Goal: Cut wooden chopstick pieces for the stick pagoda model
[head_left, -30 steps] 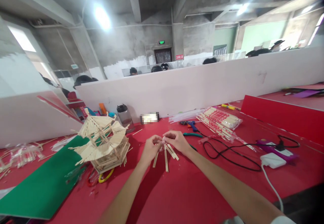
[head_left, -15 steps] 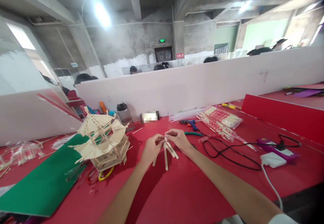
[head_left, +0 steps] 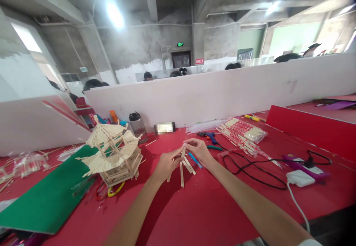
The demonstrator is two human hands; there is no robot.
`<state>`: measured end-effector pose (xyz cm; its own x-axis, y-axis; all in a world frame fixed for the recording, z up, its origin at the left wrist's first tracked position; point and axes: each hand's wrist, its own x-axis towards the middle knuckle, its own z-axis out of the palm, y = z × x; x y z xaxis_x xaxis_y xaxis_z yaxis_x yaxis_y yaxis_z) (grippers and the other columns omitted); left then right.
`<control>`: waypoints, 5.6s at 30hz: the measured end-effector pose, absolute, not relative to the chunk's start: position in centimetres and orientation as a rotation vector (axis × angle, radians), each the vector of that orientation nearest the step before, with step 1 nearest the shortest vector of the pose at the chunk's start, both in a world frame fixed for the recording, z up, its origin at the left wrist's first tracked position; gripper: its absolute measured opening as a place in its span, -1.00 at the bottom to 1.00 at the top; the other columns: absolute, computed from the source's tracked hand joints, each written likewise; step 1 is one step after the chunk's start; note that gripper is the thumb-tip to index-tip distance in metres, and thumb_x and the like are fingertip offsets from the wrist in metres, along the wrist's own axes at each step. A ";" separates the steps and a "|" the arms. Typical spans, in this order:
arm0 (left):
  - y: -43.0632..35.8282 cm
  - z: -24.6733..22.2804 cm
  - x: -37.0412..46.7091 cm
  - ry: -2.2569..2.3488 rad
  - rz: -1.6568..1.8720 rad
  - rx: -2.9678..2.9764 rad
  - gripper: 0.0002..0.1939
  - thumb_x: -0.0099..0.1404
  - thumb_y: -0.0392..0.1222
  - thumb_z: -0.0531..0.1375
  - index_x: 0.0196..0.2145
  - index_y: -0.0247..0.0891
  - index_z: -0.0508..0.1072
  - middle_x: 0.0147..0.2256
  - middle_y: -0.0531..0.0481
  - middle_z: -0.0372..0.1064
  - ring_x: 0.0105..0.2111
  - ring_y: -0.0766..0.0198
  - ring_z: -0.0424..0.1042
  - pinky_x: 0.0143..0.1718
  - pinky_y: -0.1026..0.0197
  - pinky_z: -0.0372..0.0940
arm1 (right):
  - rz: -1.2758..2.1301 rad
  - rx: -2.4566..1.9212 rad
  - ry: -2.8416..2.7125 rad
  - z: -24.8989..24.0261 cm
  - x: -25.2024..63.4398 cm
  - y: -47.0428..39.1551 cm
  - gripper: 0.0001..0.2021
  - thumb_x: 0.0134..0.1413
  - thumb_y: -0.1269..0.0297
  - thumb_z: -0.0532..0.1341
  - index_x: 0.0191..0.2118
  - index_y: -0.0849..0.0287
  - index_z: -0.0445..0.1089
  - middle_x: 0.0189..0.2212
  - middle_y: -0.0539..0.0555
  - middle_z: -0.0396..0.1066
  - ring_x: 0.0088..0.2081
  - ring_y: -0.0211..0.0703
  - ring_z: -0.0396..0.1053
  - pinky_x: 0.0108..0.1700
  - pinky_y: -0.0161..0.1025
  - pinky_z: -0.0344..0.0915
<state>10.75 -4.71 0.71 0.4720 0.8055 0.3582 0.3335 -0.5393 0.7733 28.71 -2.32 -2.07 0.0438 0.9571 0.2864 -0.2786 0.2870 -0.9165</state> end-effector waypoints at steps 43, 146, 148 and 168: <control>-3.4 -0.5 11.0 1.019 0.954 1.890 -0.79 0.14 -0.07 0.28 -0.39 -0.30 0.47 -0.44 -0.07 0.50 -0.41 0.19 0.46 -0.35 0.24 0.29 | 0.937 -0.787 -1.369 -2.0 28.6 -2.8 -0.72 -0.11 0.12 0.37 -0.30 0.20 0.51 -0.35 0.13 0.56 -0.31 -0.05 0.53 -0.24 -0.19 0.45; -1.4 0.9 4.0 1.992 0.093 2.395 -0.85 0.22 -0.16 0.13 -0.29 -0.18 0.48 -0.27 -0.23 0.53 -0.25 -0.05 0.52 -0.28 0.12 0.24 | 0.135 -1.883 -2.135 -2.2 36.7 -0.8 -0.75 0.14 0.20 0.17 -0.13 0.21 0.42 -0.19 0.24 0.49 -0.13 0.04 0.45 -0.14 -0.21 0.25; -1.6 1.3 4.4 1.996 0.177 2.382 -0.84 0.26 -0.15 0.09 -0.27 -0.17 0.46 -0.28 -0.19 0.53 -0.27 -0.01 0.52 -0.29 0.14 0.24 | 0.146 -1.680 -2.112 -1.8 36.2 -1.0 -0.70 0.15 0.22 0.16 -0.03 0.21 0.41 -0.11 0.23 0.47 -0.05 0.02 0.41 -0.04 -0.21 0.24; -2.8 1.1 8.8 1.238 1.014 2.281 -0.79 0.34 -0.09 0.04 -0.29 -0.23 0.40 -0.38 0.01 0.44 -0.37 0.25 0.38 -0.26 0.25 0.22 | 0.565 -0.884 -2.018 0.1 32.7 -3.5 -0.54 0.08 0.18 0.25 0.12 0.10 0.37 -0.03 0.13 0.43 -0.04 -0.06 0.39 0.04 -0.11 0.32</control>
<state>8.82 -2.85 1.08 0.3612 0.8313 0.4225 0.5780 -0.5551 0.5981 32.66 -3.50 0.05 -0.3978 0.7574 0.5177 0.3784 0.6495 -0.6595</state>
